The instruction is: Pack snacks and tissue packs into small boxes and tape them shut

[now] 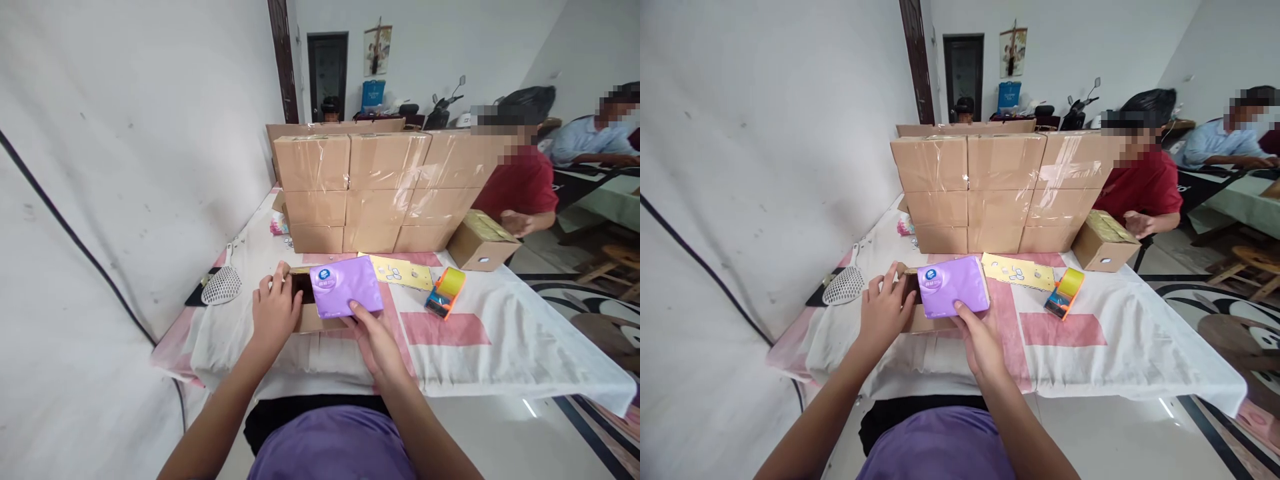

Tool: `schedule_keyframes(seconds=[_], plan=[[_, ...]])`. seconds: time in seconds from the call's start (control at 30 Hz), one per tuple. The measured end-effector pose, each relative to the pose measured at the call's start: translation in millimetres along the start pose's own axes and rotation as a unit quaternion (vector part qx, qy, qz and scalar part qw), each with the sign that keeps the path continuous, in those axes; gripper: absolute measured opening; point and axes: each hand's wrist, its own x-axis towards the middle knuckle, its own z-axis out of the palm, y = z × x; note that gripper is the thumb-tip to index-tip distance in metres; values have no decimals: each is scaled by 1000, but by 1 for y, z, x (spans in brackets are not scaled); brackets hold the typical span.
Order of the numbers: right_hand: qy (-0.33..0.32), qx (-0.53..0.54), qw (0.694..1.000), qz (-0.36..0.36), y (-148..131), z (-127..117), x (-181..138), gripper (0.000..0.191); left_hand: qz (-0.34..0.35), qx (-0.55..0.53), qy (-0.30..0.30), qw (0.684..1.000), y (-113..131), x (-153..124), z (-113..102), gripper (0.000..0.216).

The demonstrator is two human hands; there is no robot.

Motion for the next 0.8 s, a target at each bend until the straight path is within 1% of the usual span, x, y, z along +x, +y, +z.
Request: schedule_keyframes(seconds=[0.07,0.1,0.13,0.17,0.23,0.27,0.4,0.5,0.53,0.6,0.7,0.73,0.8], plan=[[2,-1,1000,-7,2,0,0,63,7,-75,64,995,10,4,-6,40],[2,-3,1000,-8,3,0,1,61,32,-117,76,990,14,6,-9,42],[0,-5,1000,-7,3,1,1,60,66,-154,67,984,17,10,-13,45],[-6,-7,1000,-5,3,1,0,60,104,-177,40,978,20,14,-17,49],[-19,-5,1000,-4,2,2,0,61,160,-184,-28,969,23,21,-24,63],[-23,-2,1000,-7,2,3,-1,63,173,-176,-53,968,23,24,-26,70],[-21,12,999,-27,2,6,-4,73,184,-170,-104,962,22,28,-27,86],[-22,8,999,-28,3,6,-6,71,183,-167,-125,961,21,23,-23,97],[-26,3,999,-26,4,5,-6,69,182,-172,-125,960,21,22,-21,95],[-38,-12,999,-19,4,1,-6,63,179,-197,-121,956,21,19,-20,83],[-67,-35,997,1,-2,-8,-5,50,168,-257,-114,945,19,17,-22,67],[-73,-45,996,-3,-6,-12,-4,47,159,-275,-111,942,17,17,-24,66],[-76,-91,992,-43,-18,-20,2,47,140,-299,-103,938,11,15,-29,66]])
